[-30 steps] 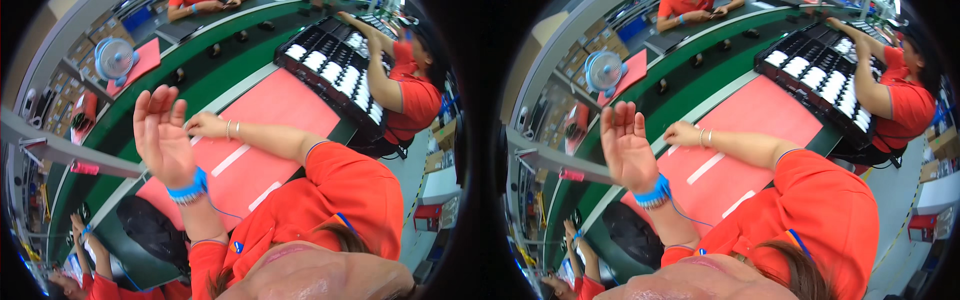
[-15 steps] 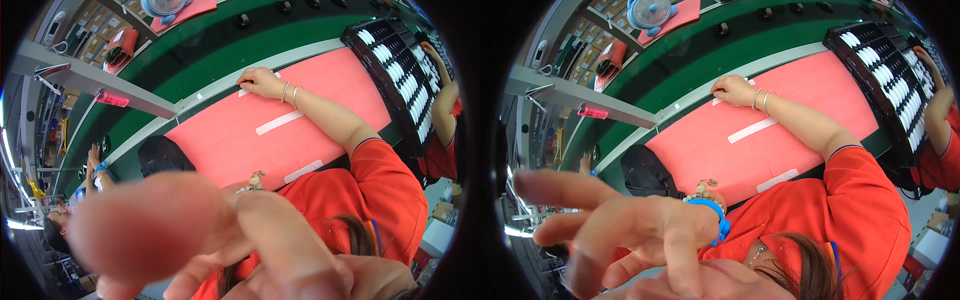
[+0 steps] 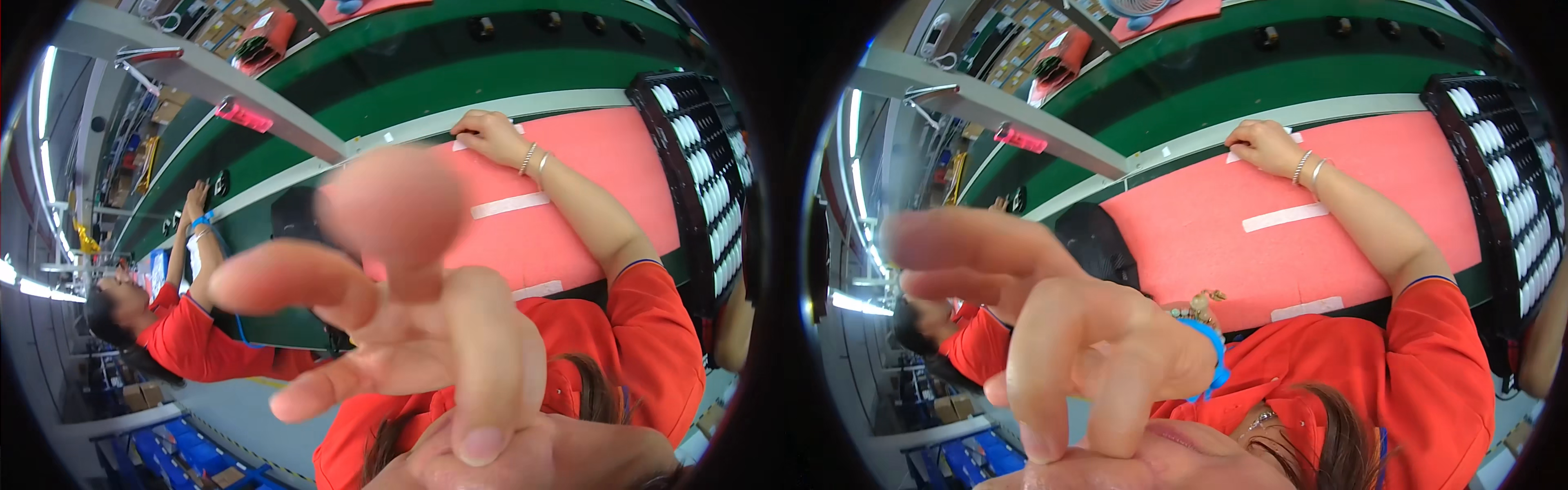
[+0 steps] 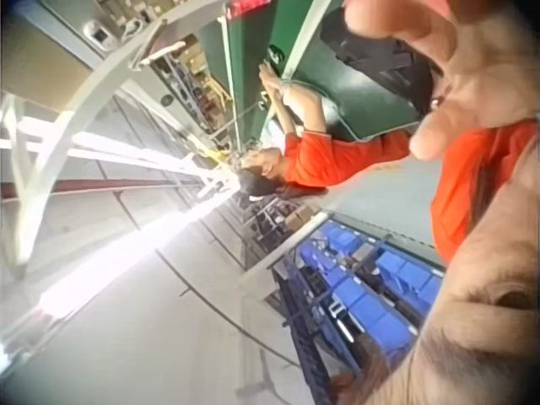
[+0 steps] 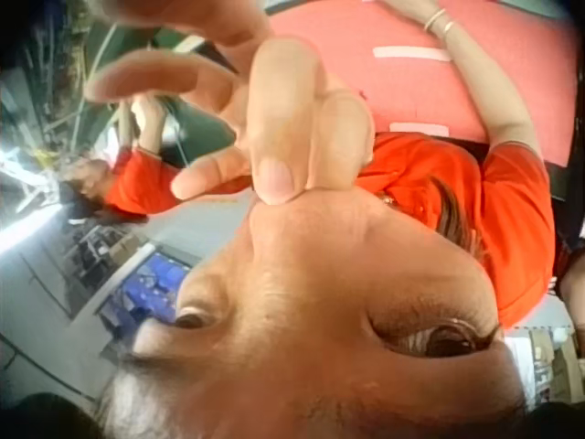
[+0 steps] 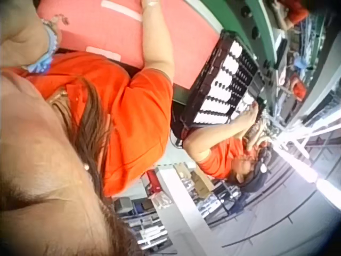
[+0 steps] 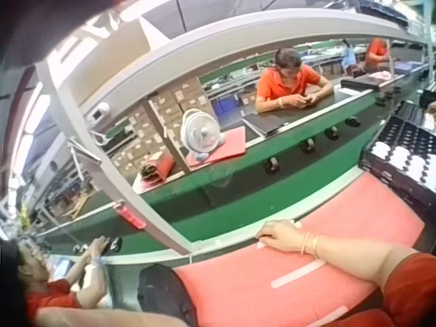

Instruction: Assembling small electronic components by placing them into plastic housings on a production line.

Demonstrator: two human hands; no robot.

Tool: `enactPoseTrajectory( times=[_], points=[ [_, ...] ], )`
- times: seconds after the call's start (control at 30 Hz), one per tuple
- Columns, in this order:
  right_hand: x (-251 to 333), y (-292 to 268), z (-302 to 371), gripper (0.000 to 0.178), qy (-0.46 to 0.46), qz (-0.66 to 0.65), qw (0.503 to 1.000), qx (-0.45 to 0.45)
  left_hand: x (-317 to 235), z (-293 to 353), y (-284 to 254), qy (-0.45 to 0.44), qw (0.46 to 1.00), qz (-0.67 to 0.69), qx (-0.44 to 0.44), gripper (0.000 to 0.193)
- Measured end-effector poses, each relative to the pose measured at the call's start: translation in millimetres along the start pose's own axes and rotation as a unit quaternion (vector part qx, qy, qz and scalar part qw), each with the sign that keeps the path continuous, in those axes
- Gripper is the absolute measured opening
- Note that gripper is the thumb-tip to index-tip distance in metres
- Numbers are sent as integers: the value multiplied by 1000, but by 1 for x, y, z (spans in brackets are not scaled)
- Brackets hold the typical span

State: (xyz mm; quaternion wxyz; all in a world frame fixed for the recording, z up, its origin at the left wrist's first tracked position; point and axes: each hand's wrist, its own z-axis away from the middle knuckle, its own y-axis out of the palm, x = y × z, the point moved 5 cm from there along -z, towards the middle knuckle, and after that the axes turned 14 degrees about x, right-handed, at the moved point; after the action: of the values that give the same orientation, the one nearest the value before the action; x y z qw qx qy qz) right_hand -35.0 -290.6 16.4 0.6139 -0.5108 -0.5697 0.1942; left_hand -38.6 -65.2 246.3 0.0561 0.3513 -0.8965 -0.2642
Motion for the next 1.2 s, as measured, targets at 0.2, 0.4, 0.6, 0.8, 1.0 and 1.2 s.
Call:
enactPoseTrajectory(
  times=[0.2,0.4,0.6,0.8,1.0,1.2],
  points=[
    [-3,-7,-3,16,3,-103,994,-31,-14,10,-11,196,969,-49,-146,47],
    [0,-5,3,15,-7,-87,996,-34,-5,0,17,19,999,14,-45,43],
    [3,-6,4,15,-4,-80,996,-29,2,-1,6,-81,996,-5,40,47],
    [-1,-1,-2,16,-23,-85,996,-32,3,-3,-7,-115,992,-6,58,53],
    [-13,-2,2,16,31,-89,995,-40,18,-12,-46,-129,991,-9,23,61],
    [-6,7,-4,16,12,-91,995,-39,61,2,-171,-200,927,-243,-203,63]
  ],
)
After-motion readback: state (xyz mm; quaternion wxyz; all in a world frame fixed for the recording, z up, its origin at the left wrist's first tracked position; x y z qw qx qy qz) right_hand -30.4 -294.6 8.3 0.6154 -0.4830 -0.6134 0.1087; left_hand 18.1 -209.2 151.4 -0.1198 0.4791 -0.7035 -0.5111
